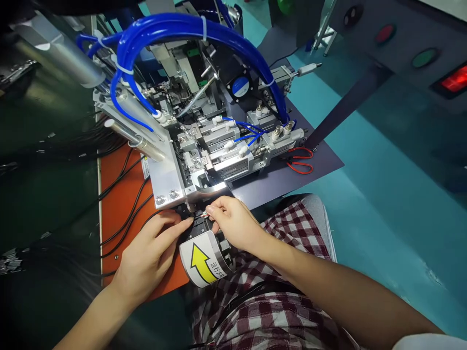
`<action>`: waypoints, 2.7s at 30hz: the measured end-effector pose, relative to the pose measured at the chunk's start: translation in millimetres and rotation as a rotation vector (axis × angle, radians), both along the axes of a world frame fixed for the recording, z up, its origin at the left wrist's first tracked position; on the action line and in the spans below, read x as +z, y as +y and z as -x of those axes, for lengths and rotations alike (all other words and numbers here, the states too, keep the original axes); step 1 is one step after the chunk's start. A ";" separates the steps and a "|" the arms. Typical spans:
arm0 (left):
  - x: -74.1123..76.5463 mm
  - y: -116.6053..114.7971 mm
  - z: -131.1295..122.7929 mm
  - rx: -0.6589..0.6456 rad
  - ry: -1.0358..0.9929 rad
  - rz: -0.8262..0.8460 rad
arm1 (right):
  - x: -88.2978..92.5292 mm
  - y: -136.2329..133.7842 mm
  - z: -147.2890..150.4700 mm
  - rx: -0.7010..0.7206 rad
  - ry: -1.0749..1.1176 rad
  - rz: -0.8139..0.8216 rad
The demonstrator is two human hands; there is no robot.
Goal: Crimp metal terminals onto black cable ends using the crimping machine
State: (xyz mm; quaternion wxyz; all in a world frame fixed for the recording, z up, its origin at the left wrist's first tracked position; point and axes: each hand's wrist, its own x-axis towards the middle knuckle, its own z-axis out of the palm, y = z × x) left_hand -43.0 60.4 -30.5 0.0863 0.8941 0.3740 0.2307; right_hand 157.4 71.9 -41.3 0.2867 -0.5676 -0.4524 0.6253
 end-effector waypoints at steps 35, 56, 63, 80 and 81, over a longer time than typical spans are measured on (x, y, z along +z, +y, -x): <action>3.2 -2.6 22.0 -0.007 0.183 -0.122 | -5.7 -2.1 -0.9 -0.028 0.055 -0.052; -2.2 -8.4 29.4 0.024 0.077 -0.003 | -5.2 1.4 -6.9 -0.098 0.289 0.142; -5.3 -8.8 31.3 0.013 0.046 0.007 | -5.1 -3.5 -1.9 -0.049 0.133 -0.002; -10.7 -9.3 30.8 -0.004 0.022 0.035 | 20.0 -14.4 -18.8 0.480 -0.935 -1.056; -10.4 -9.3 31.3 -0.010 0.020 0.037 | 22.7 -14.2 -18.0 0.490 -0.943 -1.021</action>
